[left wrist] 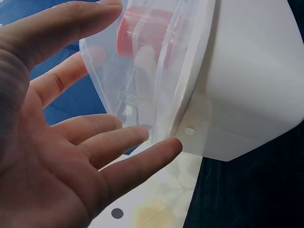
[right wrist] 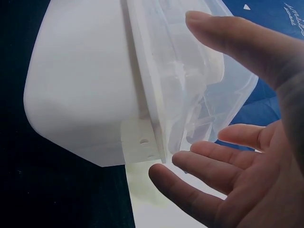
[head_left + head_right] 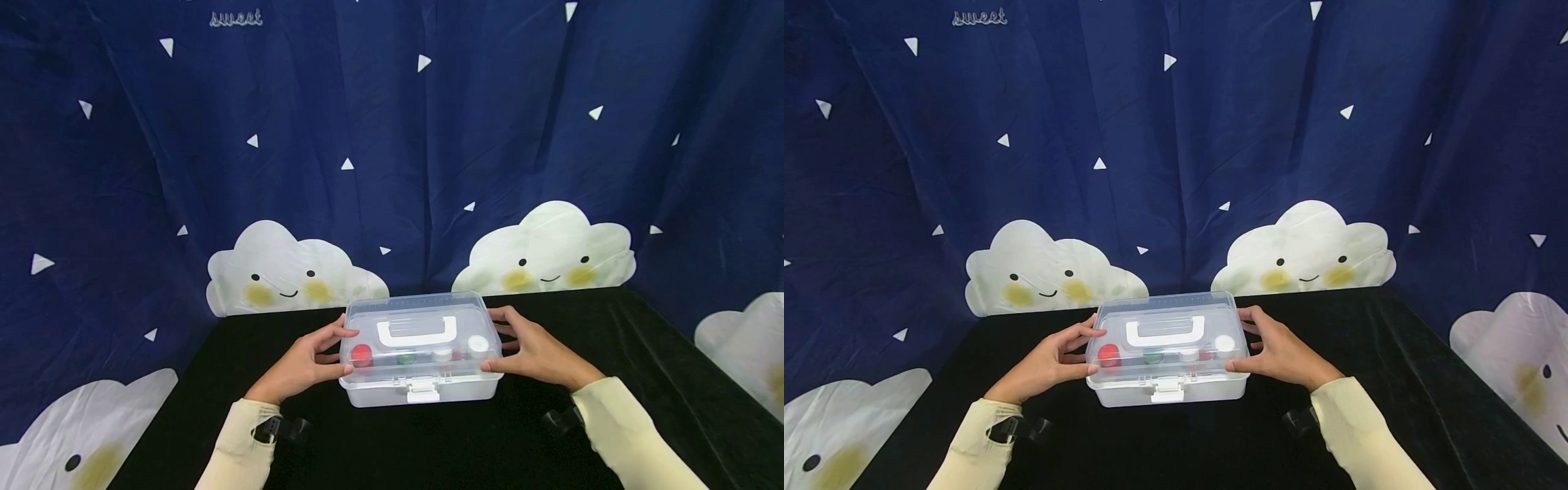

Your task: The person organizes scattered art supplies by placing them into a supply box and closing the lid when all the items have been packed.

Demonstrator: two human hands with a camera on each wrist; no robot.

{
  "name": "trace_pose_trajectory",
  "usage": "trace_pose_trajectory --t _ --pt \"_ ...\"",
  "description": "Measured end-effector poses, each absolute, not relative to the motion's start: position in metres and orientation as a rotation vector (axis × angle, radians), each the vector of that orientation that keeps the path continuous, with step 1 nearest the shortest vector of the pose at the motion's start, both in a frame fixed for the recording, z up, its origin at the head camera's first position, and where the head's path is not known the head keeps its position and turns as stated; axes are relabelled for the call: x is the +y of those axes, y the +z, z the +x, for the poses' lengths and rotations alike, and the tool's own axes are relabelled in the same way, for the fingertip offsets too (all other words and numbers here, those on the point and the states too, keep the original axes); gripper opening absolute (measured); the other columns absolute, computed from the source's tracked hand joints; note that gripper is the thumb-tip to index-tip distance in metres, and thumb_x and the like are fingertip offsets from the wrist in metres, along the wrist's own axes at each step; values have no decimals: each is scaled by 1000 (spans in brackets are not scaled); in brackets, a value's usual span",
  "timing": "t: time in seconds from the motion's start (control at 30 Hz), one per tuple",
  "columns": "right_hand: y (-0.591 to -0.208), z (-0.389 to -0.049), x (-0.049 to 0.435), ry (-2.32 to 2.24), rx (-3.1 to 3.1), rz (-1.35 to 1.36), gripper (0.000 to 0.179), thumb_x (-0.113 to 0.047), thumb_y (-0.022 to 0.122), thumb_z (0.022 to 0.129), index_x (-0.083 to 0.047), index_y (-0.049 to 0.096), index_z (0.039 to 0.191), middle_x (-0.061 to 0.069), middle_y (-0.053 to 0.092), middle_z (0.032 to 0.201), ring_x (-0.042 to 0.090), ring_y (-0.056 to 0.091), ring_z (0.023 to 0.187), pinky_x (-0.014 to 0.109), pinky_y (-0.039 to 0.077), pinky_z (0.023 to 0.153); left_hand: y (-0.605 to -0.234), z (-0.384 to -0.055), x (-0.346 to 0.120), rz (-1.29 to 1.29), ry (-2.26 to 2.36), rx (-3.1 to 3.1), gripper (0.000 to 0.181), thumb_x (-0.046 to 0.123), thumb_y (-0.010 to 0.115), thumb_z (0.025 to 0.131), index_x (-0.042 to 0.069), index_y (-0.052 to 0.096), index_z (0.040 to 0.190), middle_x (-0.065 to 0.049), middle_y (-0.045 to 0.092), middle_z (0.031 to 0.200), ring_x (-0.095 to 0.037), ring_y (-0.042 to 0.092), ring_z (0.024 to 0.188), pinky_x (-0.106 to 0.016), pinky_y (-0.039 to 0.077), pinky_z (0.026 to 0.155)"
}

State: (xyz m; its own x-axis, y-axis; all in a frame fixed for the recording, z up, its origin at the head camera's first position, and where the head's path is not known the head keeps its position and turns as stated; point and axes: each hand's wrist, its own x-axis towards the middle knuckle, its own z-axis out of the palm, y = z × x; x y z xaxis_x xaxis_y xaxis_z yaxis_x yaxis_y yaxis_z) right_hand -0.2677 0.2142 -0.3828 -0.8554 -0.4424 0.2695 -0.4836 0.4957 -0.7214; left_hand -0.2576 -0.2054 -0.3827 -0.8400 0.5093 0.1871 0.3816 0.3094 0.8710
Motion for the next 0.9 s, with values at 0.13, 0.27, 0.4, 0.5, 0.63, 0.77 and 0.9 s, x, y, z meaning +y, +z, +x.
trace_pose_trajectory --t 0.13,0.27,0.4,0.5,0.63,0.77,0.9 --pt "-383 -268 213 1330 -2658 852 80 -34 85 72 -6 40 133 22 42 143 44 47 125 47 51 87 -383 -258 -206 832 1561 2450 52 24 76 84 20 56 131 -8 15 160 -24 36 137 -38 46 96" --pt "-383 -268 213 1331 -2663 851 81 -34 85 72 -6 40 133 22 41 143 44 46 125 48 50 87 -383 -258 -206 824 1561 2454 52 23 76 83 20 56 131 -8 15 160 -25 35 138 -41 45 96" --pt "-384 -269 215 1316 -2678 831 82 -35 85 71 -8 39 134 21 41 144 43 46 126 47 50 87 -384 -258 -206 815 1567 2447 52 23 76 83 20 56 131 -7 15 160 -25 35 138 -40 46 96" --pt "-384 -268 215 1318 -2687 816 83 -35 86 71 -9 39 134 20 40 144 43 46 126 48 50 88 -384 -259 -206 808 1577 2428 52 22 76 84 20 56 131 -7 14 160 -27 37 136 -37 47 94" --pt "-384 -268 215 1319 -2695 819 84 -35 85 71 -8 38 134 22 39 144 44 45 126 50 49 88 -385 -259 -207 794 1584 2399 52 22 75 84 19 55 132 -8 12 161 -34 45 129 -34 50 90" --pt "-384 -268 215 1311 -2699 827 84 -36 85 71 -8 37 134 22 39 145 44 45 126 51 49 89 -384 -259 -207 788 1581 2398 53 23 75 84 19 55 133 -7 12 161 -35 46 128 -36 50 90" --pt "-384 -267 215 1308 -2697 834 85 -38 85 71 -8 37 135 21 38 145 42 45 127 50 49 89 -383 -259 -207 807 1560 2430 52 23 76 84 19 55 132 -6 14 160 -26 39 135 -37 48 93"
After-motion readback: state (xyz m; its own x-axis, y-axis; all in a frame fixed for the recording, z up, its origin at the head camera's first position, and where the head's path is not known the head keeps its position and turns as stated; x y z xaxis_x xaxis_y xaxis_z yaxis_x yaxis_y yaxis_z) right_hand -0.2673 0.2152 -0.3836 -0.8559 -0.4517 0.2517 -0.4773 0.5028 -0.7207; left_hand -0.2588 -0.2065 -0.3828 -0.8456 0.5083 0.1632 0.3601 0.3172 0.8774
